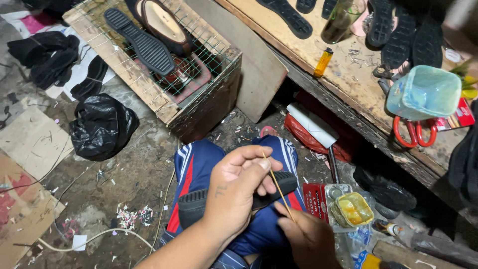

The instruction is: The person sits on the floor holding a shoe on a wooden last, presses and burnishes the sole edge with a wooden-handled tool, then dips a thin stick into a container of glue and applies it along the sole edge of the shoe.

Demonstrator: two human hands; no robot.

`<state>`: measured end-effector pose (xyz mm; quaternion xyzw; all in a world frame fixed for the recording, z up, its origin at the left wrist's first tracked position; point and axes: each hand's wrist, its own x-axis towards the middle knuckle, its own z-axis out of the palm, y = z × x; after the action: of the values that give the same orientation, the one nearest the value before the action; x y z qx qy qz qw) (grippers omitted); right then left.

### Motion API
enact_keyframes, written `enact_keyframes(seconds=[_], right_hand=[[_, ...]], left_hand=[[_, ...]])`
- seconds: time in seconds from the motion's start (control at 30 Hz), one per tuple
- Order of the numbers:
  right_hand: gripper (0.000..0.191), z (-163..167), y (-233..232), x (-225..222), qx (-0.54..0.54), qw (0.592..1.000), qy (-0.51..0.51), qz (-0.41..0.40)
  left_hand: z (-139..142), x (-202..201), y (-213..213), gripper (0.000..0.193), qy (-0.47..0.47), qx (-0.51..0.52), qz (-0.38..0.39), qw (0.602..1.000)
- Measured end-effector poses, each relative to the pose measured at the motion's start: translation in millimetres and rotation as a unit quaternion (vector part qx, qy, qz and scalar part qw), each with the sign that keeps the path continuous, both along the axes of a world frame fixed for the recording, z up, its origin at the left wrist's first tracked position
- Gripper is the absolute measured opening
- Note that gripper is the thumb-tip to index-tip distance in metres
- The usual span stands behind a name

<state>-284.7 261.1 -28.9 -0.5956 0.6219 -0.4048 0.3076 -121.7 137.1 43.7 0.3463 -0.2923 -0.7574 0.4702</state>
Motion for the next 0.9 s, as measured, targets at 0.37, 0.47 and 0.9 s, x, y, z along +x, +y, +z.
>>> enact_keyframes(seconds=[0.37, 0.47, 0.9], right_hand=[[0.028, -3.6, 9.8, 0.6, -0.009, 0.998, 0.058, -0.017], [0.03, -0.8, 9.0, 1.2, 0.07, 0.993, 0.088, -0.024], [0.013, 17.3, -12.7, -53.6, -0.039, 0.891, -0.452, -0.023]], left_hand=[[-13.2, -2.3, 3.1, 0.017, 0.009, 0.043, 0.007, 0.999], [-16.5, -1.4, 2.4, 0.014, -0.001, 0.029, 0.011, 1.0], [-16.4, 11.7, -6.3, 0.01, -0.122, 0.025, -0.04, 0.991]])
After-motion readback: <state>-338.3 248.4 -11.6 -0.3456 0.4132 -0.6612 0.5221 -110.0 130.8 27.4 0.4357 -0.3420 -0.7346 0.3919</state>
